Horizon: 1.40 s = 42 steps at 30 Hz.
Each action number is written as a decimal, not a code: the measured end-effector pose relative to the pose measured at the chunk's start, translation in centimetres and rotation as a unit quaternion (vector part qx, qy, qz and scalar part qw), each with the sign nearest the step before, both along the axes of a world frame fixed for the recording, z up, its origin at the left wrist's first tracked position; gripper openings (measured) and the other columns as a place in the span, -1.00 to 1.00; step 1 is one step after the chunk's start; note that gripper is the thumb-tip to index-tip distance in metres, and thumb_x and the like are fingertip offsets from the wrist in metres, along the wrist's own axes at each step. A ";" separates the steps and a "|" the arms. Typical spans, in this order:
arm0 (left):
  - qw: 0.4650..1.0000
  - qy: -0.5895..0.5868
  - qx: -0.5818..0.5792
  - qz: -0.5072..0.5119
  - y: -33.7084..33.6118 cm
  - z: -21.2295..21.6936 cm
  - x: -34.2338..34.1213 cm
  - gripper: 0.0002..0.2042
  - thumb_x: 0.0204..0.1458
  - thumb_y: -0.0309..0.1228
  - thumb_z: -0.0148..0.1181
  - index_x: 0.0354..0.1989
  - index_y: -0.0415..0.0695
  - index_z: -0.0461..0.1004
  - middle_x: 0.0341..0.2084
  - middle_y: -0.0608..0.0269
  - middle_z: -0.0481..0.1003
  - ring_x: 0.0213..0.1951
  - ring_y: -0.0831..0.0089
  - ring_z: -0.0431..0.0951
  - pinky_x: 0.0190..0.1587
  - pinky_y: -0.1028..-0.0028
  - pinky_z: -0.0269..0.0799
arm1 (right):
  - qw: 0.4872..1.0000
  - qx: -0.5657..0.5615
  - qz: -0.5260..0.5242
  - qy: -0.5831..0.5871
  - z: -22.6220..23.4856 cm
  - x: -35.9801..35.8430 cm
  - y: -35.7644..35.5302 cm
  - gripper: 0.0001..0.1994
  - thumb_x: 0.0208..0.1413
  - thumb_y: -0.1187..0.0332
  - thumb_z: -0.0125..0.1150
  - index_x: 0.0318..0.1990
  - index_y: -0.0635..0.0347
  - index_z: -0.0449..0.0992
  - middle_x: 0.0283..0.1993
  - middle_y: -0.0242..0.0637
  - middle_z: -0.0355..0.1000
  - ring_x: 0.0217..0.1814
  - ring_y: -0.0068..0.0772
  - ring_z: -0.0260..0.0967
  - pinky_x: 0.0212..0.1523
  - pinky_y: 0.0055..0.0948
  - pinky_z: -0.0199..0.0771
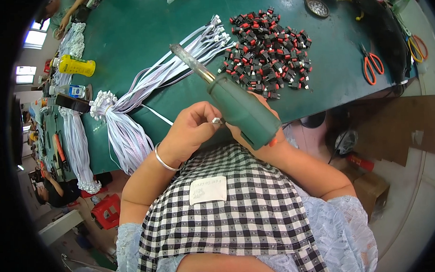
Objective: The person attaches small switch components to the wire connectors of ribbon cables and solders the connections using a soldering gun.
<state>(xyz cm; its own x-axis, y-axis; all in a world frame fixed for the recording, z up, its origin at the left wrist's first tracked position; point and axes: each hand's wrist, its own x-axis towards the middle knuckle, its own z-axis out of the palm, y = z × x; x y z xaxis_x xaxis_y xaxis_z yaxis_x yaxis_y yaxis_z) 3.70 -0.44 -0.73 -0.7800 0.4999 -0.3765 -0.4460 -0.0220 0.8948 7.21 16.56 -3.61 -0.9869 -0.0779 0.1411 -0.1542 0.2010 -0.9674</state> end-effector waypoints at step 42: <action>0.999 -0.009 0.022 0.046 0.3 -1.3 -0.6 -0.91 -0.09 -0.58 0.04 -0.55 -0.17 0.27 -0.35 0.26 0.31 -0.34 0.57 0.33 -0.18 0.56 0.29 | 0.917 -0.382 -0.022 -0.116 -1.1 6.7 6.6 -0.74 -0.01 0.46 0.09 -0.14 0.30 0.31 -0.21 -0.19 0.38 -0.30 -0.44 0.37 -0.21 -0.44 0.38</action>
